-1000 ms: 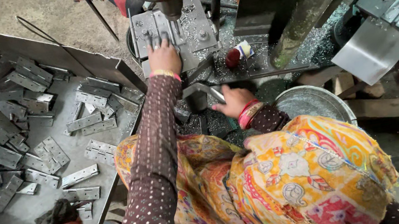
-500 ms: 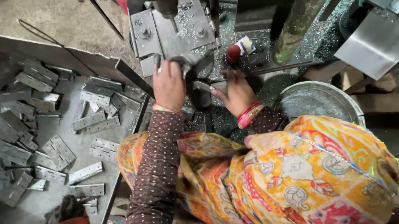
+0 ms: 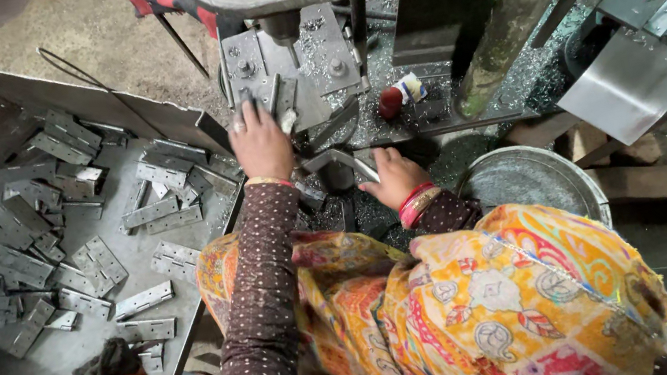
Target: The person places metal hinge plates onto a jig under a drill press, lowers the drill to make holes, and then drops the finished pieces into a large metal bin.
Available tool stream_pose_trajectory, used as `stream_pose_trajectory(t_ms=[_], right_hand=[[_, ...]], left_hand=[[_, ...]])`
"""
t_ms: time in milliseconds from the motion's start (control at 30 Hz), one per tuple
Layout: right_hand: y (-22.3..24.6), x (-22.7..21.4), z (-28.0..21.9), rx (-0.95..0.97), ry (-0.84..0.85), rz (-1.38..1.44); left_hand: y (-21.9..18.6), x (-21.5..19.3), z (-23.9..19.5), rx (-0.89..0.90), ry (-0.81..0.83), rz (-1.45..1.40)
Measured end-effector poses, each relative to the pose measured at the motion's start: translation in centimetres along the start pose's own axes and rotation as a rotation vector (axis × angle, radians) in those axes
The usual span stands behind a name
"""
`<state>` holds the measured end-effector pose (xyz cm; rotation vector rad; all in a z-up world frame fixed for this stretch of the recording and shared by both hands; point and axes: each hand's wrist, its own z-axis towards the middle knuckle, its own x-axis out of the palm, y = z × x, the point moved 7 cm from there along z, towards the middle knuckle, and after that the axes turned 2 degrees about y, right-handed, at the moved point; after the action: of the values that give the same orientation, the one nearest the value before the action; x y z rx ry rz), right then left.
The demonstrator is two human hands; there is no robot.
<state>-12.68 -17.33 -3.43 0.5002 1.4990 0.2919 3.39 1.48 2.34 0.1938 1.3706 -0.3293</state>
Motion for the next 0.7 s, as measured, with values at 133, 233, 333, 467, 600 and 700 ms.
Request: stream_pose_trajectory(t_ms=[133, 233, 333, 467, 600, 700], right_hand=[[-0.9, 2.8, 1.2, 0.068, 0.341, -0.162], [-1.2, 3.6, 1.6, 0.074, 0.393, -0.207], [-1.7, 4.0, 1.7, 0.043, 0.357, -0.207], [-4.3, 6.7, 0.2, 0.052, 0.302, -0.109], [-6.3, 9.3, -2.3, 0.041, 0.145, -0.061], [-6.5, 9.6, -1.9, 0.02, 0.158, -0.045]], left_hand=[[-1.5, -1.4, -2.0, 0.098, -0.025, 0.076], [-3.9, -1.4, -2.0, 0.195, -0.102, -0.014], [-4.0, -1.2, -0.6, 0.207, -0.142, -0.065], [-3.8, -0.6, -0.1, 0.192, -0.046, -0.114], [-3.3, -2.3, 0.2, 0.251, -0.129, -0.136], [-2.5, -2.2, -1.2, 0.303, -0.062, -0.159]])
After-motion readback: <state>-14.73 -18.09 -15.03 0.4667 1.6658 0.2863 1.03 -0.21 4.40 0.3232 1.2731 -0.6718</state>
